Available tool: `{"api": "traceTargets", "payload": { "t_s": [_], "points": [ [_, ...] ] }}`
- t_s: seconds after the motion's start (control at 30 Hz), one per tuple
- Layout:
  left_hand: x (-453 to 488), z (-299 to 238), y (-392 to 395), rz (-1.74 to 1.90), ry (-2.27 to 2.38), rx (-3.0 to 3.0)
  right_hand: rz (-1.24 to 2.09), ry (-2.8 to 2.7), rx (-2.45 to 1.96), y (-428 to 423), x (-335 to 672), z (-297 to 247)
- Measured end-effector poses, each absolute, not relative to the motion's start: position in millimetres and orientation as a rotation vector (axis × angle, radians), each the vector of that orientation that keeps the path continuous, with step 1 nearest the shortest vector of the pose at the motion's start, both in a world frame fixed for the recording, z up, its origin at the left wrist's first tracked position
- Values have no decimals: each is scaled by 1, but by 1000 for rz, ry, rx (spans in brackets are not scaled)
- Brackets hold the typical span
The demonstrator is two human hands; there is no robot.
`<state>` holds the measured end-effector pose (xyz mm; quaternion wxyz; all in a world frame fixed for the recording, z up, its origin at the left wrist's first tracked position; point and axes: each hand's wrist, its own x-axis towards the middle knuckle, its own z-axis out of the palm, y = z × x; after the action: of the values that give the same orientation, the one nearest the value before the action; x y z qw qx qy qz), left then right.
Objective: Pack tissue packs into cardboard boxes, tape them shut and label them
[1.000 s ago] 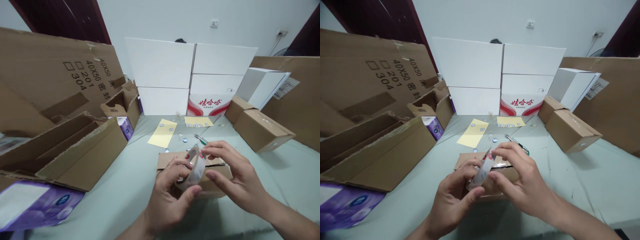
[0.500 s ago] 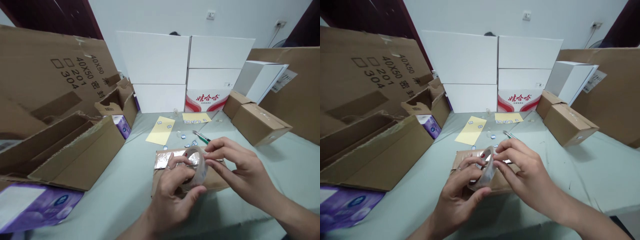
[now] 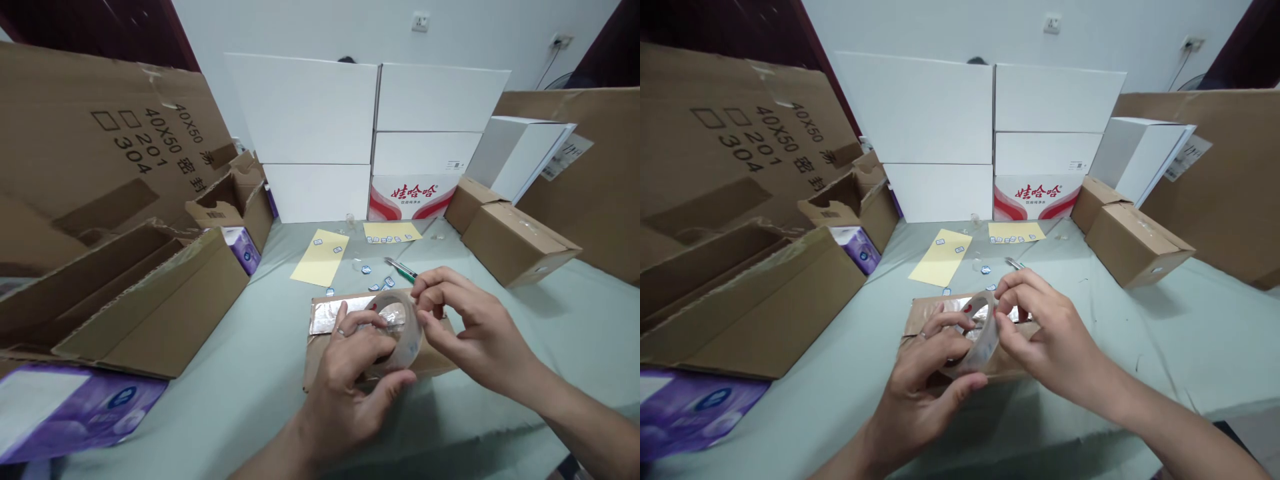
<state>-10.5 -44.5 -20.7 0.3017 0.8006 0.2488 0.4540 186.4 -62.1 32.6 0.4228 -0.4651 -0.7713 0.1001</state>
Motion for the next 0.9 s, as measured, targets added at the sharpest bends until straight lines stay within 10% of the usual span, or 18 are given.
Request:
{"api": "traceTargets", "payload": {
  "t_s": [0.33,0.9],
  "points": [
    [-18,-15,-45,1137,652,1851,681,-2156,-1110,-51,208,43],
    [-11,35,-8,661,521,1409,167,-2509,-982,-55,189,66]
  ]
}}
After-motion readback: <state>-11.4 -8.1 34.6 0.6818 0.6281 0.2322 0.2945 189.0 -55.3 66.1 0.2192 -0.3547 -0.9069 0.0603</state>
